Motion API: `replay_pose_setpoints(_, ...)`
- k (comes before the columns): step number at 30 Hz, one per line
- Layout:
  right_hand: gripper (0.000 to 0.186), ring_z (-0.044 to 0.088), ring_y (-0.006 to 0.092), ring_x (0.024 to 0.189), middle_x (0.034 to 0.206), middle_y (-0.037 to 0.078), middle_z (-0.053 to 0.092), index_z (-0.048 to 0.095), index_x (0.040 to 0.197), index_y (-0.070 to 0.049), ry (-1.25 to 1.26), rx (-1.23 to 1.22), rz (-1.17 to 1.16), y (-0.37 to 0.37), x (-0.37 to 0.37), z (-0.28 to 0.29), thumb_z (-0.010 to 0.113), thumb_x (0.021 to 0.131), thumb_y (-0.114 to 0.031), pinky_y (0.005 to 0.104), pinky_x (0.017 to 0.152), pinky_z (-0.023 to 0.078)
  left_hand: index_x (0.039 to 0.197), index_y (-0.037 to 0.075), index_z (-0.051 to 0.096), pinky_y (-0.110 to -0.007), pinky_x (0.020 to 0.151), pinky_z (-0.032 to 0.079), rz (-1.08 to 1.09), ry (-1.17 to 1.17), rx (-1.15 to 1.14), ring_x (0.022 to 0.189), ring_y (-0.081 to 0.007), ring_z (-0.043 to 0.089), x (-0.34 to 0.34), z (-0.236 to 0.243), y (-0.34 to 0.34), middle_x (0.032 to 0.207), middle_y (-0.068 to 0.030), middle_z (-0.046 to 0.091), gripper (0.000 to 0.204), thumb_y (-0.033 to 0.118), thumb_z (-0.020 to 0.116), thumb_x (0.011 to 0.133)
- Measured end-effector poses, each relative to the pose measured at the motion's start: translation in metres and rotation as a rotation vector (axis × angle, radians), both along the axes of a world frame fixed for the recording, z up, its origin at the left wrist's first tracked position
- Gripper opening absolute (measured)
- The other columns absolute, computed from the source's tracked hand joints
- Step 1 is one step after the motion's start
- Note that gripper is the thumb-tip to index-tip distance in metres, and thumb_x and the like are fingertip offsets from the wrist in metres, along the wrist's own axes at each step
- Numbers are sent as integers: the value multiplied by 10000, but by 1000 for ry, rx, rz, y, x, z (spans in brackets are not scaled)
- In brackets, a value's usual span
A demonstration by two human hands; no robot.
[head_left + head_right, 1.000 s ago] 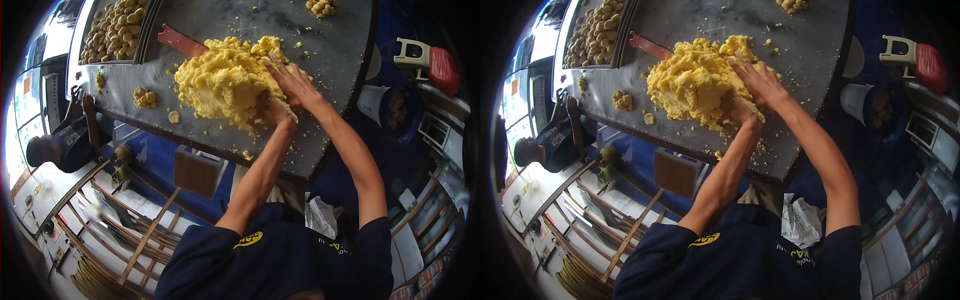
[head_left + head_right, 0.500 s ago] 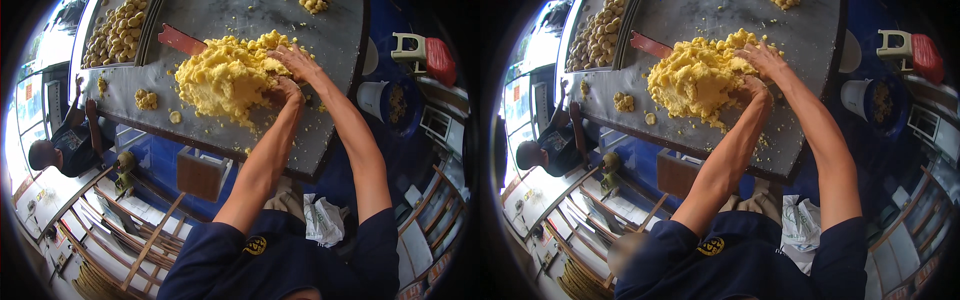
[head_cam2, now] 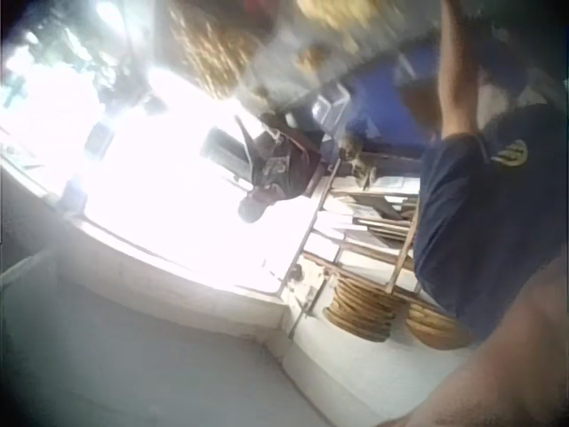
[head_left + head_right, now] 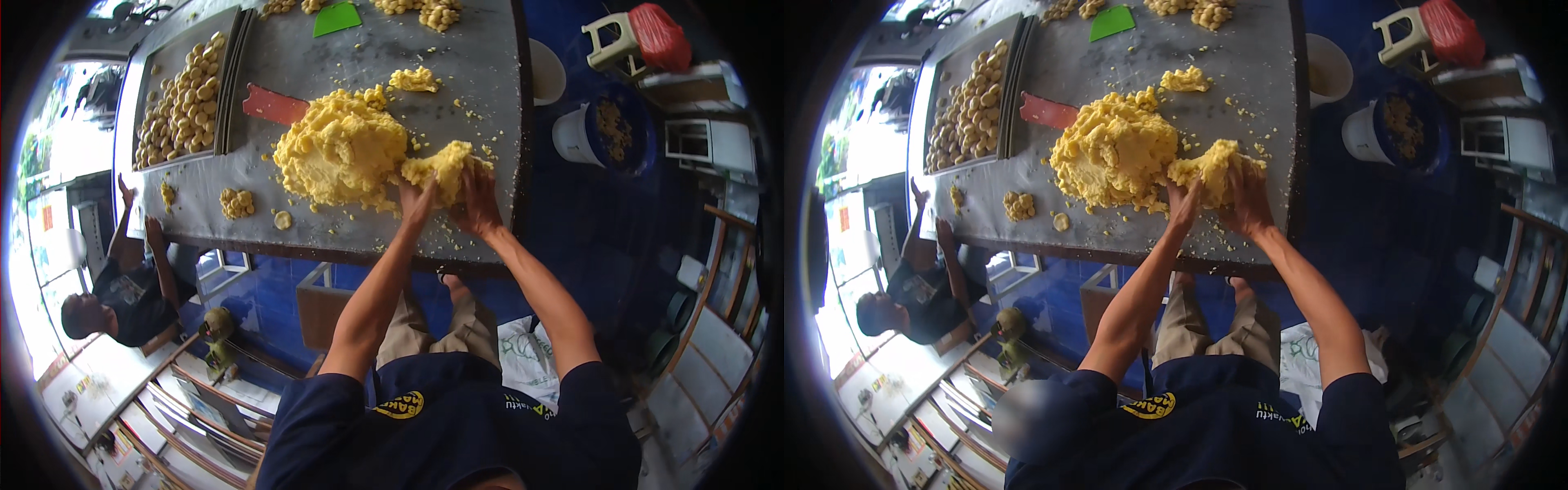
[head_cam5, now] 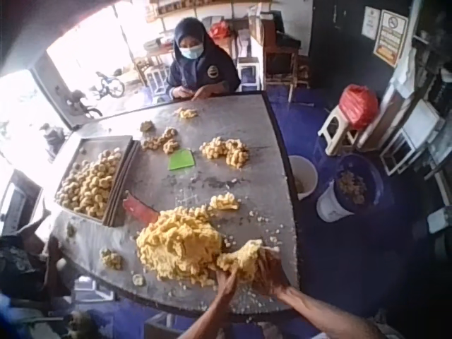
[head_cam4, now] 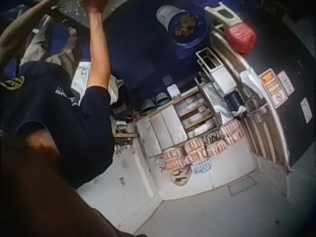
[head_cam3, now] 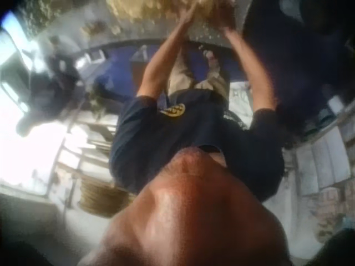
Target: The person kneads a large mass of yellow dough by hand on a metal table, uses a scraper to portion it, and rolls small pieces into balls.
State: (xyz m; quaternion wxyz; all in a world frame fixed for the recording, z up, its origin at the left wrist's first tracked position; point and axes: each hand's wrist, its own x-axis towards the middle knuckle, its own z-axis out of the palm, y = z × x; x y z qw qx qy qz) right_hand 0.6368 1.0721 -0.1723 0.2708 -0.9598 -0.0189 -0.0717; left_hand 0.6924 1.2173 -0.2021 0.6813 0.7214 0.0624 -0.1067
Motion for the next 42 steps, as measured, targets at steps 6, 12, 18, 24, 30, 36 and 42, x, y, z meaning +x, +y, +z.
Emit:
replay_pose_setpoints(6, 901, 333, 446, 1276, 1374, 268, 320, 284, 1404, -19, 65, 244, -81, 1, -50, 26, 769, 694, -286, 535, 1030, 335, 1325, -34, 409, -371, 972, 417, -10, 368, -281, 1134, -243, 509, 10, 47, 21, 1252, -146, 513, 622, 449, 516, 949)
replay_pose_setpoints(12, 848, 507, 407, 1049, 1138, 223, 458, 388, 1339, -153, 7, 285, -256, -22, -1, 46, 779, 685, -524, 469, 910, 454, 756, -22, 611, -457, 746, 452, -384, 82, 575, 762, -355, 610, 51, 69, 11, 725, -213, 605, 502, 477, 576, 801)
replay_pose_setpoints(18, 725, 505, 353, 1159, 1280, 133, 498, 414, 1351, -195, 210, 489, 11, -20, -1, 31, 708, 768, -509, 507, 989, 390, 965, -9, 547, -449, 786, 467, -545, 50, 681, 883, -384, 628, 65, 84, -2, 901, -238, 646, 383, 319, 591, 772)
replay_pose_setpoints(24, 826, 409, 394, 1242, 1308, 186, 451, 400, 1392, -184, -15, 230, 116, -4, -47, 35, 756, 700, -459, 567, 1093, 246, 1097, 125, 635, -467, 916, 449, -633, -184, 843, 1070, -381, 551, 9, 88, -8, 1186, -137, 567, 358, 358, 446, 903)
replay_pose_setpoints(30, 955, 253, 544, 1281, 1361, 240, 359, 385, 1418, -167, 13, 140, 64, 24, -86, -5, 763, 628, -548, 646, 1080, 181, 1167, 109, 637, -477, 1013, 322, -382, -445, 875, 1182, -372, 460, -50, 66, 0, 1212, -188, 554, 402, 358, 504, 880)
replay_pose_setpoints(36, 713, 272, 510, 1299, 1373, 209, 367, 423, 1358, -152, -38, 193, -19, 14, -72, -44, 699, 737, -366, 602, 1084, 209, 1335, 153, 517, -556, 1043, 235, -361, -455, 969, 1256, -413, 372, -49, 51, -24, 1324, -209, 469, 644, 549, 460, 830)
replay_pose_setpoints(42, 725, 372, 405, 1195, 1275, 168, 414, 393, 1342, -100, 61, 25, -68, 0, -19, -31, 699, 705, -262, 554, 1017, 300, 1078, 170, 688, -471, 1002, 318, -381, -524, 820, 1059, -302, 540, 13, 20, -38, 1069, -105, 642, 351, 346, 558, 804)
